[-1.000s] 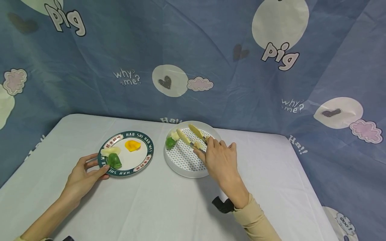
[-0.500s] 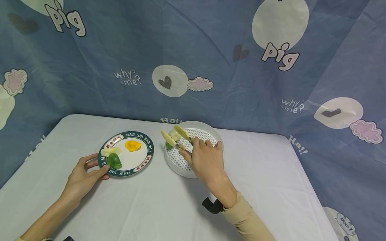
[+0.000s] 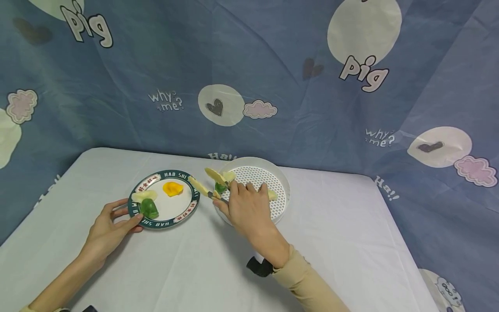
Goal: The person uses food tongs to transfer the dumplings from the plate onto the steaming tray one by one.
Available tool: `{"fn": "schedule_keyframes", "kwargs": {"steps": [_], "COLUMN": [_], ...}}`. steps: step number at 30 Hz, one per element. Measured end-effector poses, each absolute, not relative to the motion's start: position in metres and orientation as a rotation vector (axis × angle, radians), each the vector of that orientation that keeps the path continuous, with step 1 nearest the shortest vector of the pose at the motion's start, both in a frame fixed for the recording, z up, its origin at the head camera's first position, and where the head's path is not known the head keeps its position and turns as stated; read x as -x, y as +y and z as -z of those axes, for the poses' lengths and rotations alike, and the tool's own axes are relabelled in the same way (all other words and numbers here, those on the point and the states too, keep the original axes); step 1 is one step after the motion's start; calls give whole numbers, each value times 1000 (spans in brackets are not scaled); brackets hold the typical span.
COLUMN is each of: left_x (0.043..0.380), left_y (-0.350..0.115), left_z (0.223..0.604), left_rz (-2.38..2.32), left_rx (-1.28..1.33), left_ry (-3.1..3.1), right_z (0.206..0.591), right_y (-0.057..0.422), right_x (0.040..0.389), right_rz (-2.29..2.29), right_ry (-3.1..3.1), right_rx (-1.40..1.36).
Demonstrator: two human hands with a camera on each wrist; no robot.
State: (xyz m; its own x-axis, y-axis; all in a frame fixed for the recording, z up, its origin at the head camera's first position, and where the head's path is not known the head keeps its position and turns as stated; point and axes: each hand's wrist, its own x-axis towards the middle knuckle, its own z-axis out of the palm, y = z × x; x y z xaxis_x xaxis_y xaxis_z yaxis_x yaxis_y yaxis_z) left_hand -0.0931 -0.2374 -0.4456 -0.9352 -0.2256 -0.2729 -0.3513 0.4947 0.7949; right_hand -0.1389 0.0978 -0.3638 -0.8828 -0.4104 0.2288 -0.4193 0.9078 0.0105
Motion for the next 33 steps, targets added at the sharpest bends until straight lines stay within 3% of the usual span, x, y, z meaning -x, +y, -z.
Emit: {"fn": "schedule_keyframes", "kwargs": {"steps": [33], "left_x": [91], "left_y": [-235], "left_z": [442], "left_rz": [-1443], "left_rx": [529], "left_ry": [2603], "right_z": [381], "right_y": [39], "right_x": [147], "right_rz": [111], "right_ry": [-2851], "right_rx": [-814]}}
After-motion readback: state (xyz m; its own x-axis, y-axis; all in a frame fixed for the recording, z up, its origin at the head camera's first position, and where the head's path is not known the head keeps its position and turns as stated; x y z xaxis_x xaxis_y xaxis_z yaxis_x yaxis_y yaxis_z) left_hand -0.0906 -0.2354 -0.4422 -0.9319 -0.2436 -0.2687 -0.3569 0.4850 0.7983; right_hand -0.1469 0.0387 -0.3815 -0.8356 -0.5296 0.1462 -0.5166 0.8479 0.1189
